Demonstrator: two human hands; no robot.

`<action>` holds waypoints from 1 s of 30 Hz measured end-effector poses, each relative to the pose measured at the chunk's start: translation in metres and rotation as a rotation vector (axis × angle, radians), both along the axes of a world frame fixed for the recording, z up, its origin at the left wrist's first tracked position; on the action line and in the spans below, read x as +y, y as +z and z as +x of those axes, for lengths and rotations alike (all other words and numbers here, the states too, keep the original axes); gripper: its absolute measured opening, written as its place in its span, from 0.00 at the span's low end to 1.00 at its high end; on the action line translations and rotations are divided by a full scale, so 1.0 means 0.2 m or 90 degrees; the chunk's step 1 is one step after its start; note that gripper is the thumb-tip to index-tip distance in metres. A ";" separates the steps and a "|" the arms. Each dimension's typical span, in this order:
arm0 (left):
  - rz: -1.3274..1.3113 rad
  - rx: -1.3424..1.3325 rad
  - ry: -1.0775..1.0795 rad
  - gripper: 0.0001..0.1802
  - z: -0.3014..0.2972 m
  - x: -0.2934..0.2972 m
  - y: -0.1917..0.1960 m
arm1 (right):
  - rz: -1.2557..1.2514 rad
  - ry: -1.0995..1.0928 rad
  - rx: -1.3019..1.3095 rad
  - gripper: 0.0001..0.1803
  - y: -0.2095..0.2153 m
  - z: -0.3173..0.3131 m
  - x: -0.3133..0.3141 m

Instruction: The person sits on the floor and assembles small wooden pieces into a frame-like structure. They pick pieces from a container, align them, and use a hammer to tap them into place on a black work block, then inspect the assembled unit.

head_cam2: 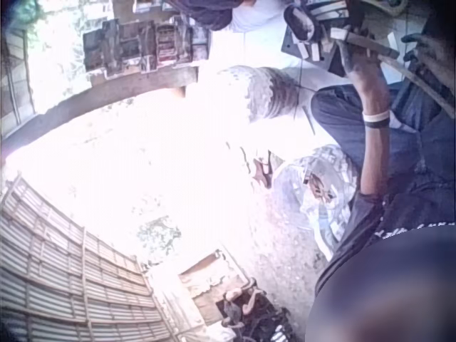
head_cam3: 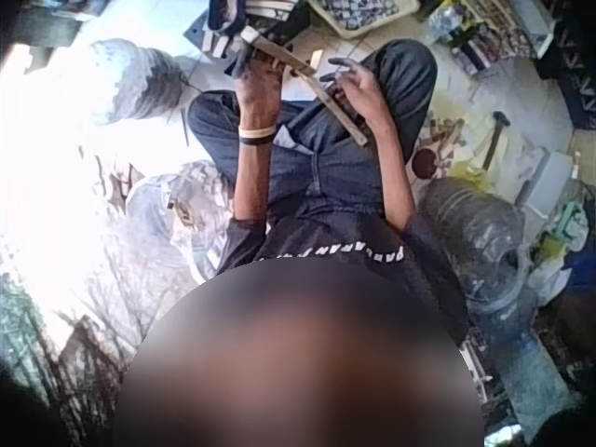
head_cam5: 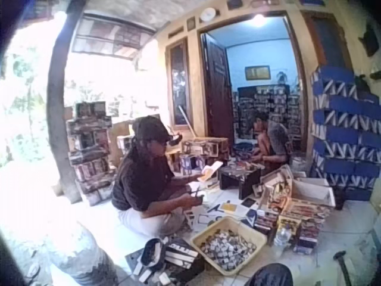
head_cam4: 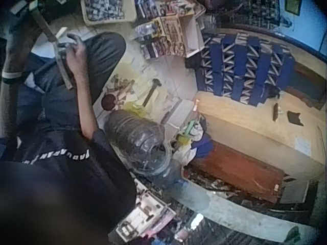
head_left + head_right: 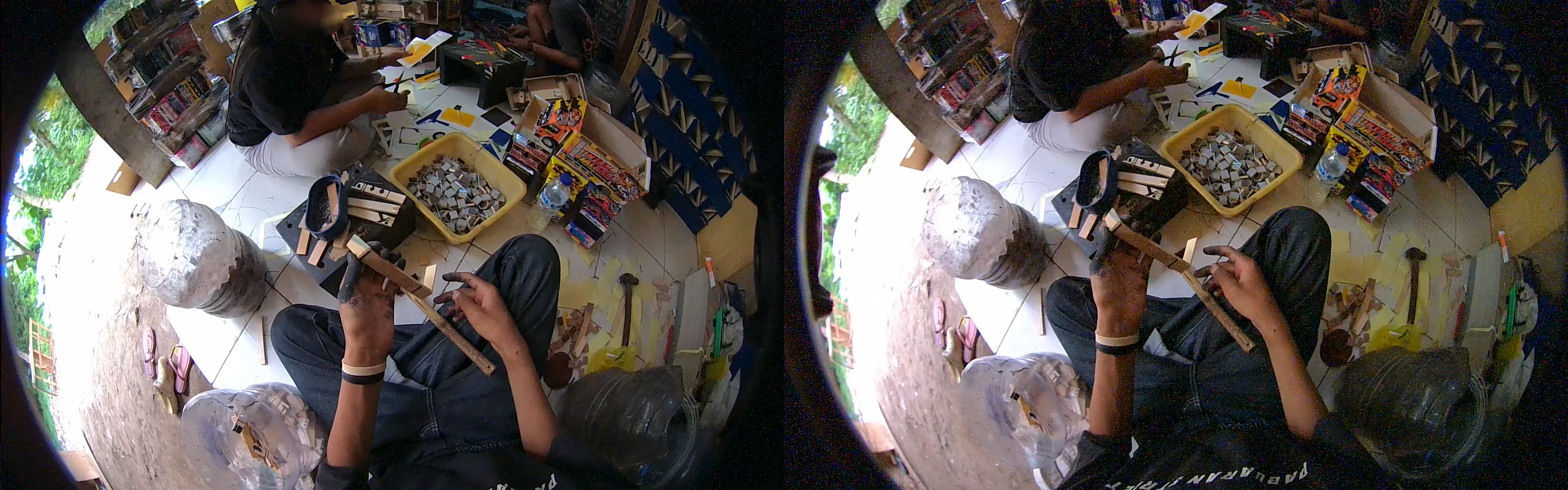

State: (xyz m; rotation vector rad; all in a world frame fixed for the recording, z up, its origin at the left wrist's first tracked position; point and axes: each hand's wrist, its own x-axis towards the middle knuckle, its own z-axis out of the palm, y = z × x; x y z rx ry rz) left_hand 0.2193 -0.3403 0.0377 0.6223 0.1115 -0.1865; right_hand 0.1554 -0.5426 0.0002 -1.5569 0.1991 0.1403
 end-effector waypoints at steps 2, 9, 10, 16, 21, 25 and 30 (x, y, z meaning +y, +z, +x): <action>0.001 0.002 0.002 0.21 0.00 0.00 0.00 | -0.007 0.006 0.006 0.19 0.00 0.00 0.00; -0.011 -0.002 0.000 0.20 0.00 -0.01 0.00 | -0.007 0.014 0.015 0.19 0.01 0.00 -0.01; -0.008 0.001 0.003 0.20 0.00 -0.01 0.00 | 0.005 0.017 0.011 0.19 0.01 0.00 -0.01; 0.041 -0.003 0.005 0.21 -0.01 -0.01 -0.02 | 0.021 -0.021 0.020 0.18 0.02 0.00 0.00; 0.220 -0.190 -0.101 0.24 -0.02 -0.01 0.04 | -0.219 -0.083 -0.266 0.29 0.21 0.07 0.06; 0.394 -0.205 -0.195 0.23 -0.05 -0.01 0.11 | -0.435 0.149 -0.520 0.36 0.42 0.24 0.05; 0.500 -0.234 -0.260 0.24 0.03 0.07 0.18 | -0.484 0.371 -0.528 0.41 0.47 0.39 0.03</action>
